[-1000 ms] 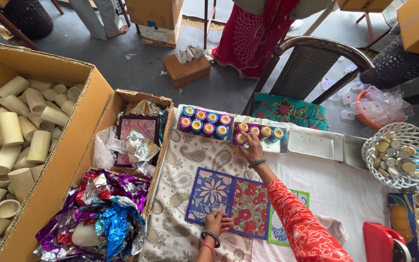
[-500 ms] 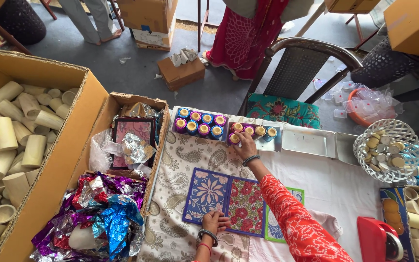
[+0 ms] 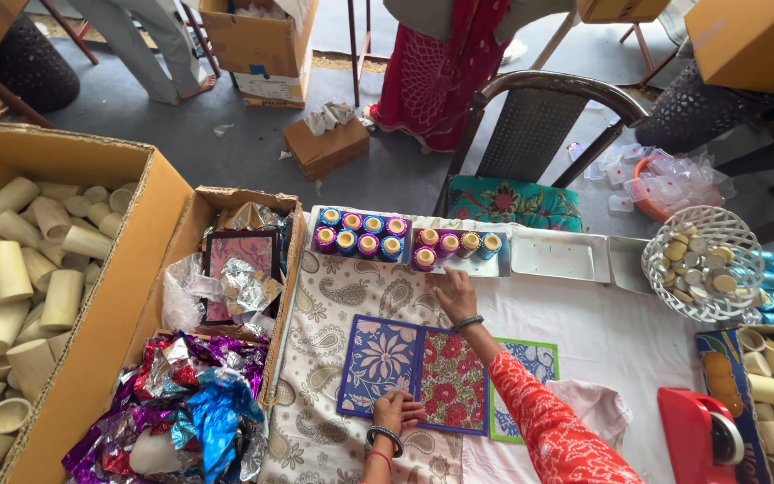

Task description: The person arranges small candles in a tray, then picks up a candle and wraps it in a piece of shiny foil. They fold the foil around the candle to create a decorative package and place it on the table.

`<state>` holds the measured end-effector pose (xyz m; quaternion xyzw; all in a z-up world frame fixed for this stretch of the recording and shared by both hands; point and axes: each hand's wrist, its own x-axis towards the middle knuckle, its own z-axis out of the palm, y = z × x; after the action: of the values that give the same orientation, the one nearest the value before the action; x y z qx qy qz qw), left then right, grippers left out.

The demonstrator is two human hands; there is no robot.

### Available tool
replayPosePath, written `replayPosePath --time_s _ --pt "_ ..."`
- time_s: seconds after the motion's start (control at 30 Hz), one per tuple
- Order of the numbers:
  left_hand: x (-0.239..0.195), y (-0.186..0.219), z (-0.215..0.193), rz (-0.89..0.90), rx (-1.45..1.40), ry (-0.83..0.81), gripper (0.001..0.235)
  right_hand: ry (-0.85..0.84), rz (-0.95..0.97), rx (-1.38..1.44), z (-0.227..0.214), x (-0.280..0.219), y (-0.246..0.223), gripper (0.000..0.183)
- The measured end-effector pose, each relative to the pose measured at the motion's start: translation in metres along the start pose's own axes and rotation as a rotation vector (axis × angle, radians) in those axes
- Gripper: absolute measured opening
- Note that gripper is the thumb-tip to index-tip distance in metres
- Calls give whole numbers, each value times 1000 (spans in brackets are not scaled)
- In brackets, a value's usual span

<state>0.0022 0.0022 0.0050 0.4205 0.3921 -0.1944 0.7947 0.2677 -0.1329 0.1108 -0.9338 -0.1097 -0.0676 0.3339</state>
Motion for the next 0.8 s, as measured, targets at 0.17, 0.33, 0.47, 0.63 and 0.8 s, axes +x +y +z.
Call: replayPosePath --time_s 0.17,0.33,0.47,0.63,0.8 --pt "-4 6 1 -16 -1 17 32 -35 110 169 12 -65 18 44" --pt "-6 11 2 -17 10 22 33 -84 139 245 -15 -103 21 28" --pt "-10 13 3 -5 21 45 34 -76 150 200 -42 -121 35 20" --pt "11 17 15 -3 170 78 28 -86 183 236 -66 -144 57 17" --pt "34 73 58 671 768 262 37 -84 212 254 -83 -160 72 17"
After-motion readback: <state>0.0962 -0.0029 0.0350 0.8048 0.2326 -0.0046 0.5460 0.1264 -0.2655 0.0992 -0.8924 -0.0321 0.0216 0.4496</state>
